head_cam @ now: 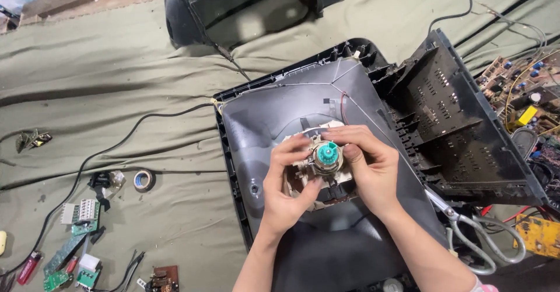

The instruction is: Disassembling a CRT television by unscrewing components, cutting wire ties, and removing the deflection yoke.

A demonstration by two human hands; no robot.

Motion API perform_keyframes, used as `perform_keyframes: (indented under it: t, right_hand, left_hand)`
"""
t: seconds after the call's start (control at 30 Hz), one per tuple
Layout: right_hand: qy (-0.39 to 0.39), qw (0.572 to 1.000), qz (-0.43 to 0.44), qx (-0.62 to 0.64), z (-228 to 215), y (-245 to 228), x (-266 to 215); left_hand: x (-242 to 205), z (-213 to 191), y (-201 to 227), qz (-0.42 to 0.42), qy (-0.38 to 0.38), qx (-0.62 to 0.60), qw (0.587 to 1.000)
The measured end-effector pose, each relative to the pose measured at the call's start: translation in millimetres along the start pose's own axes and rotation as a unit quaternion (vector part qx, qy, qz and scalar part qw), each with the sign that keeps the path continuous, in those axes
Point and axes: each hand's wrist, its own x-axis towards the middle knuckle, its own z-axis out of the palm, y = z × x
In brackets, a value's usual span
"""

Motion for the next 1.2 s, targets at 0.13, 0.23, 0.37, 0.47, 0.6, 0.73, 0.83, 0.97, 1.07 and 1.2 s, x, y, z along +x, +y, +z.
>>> perform_keyframes:
  t: [0.13,0.23,0.37,0.47,0.6,0.73,0.83,0.97,1.07,1.2]
  right_hand:
    - [-0.010,0.999,-0.035,-0.029,-3,-2,-6]
    - [-0.068,0.995,-0.059,-0.032,-13,8,-11]
    - [-0.080,0.994,-0.072,-0.025,-14,10,-11]
    - [-0.071,0.995,-0.062,0.014,-14,10,-14]
    - [-0.029,0.991,-0.112,-0.067,-13,9,-14]
    - [-0.010,0.987,-0.121,-0.110,-14,4,-14]
    - [-0.017,0.981,-0.138,-0.136,-16,5,-13]
    - [-0.009,0.983,-0.136,-0.125,-13,5,-14]
    - [-0.014,0.984,-0.140,-0.112,-12,4,-13]
    - [-0.002,0.979,-0.152,-0.134,-9,0,-13]
  left_hand:
    - [19,-3,22,-0.015,-0.104,0.006,0.994]
    - [33,-7,26,-0.032,-0.162,-0.040,0.985]
    - [36,-11,4,-0.049,-0.184,-0.116,0.975]
    - [31,-12,-3,-0.058,-0.166,-0.133,0.975]
    - [28,-16,-12,-0.072,-0.143,-0.164,0.973]
    - [27,-16,-19,-0.102,-0.107,-0.165,0.975]
    - [26,-13,-24,-0.105,-0.069,-0.168,0.978]
    - [23,-11,-25,-0.096,-0.034,-0.177,0.979]
    - [21,-8,-16,-0.103,-0.010,-0.160,0.982]
    - [17,-4,-13,-0.085,0.023,-0.133,0.987]
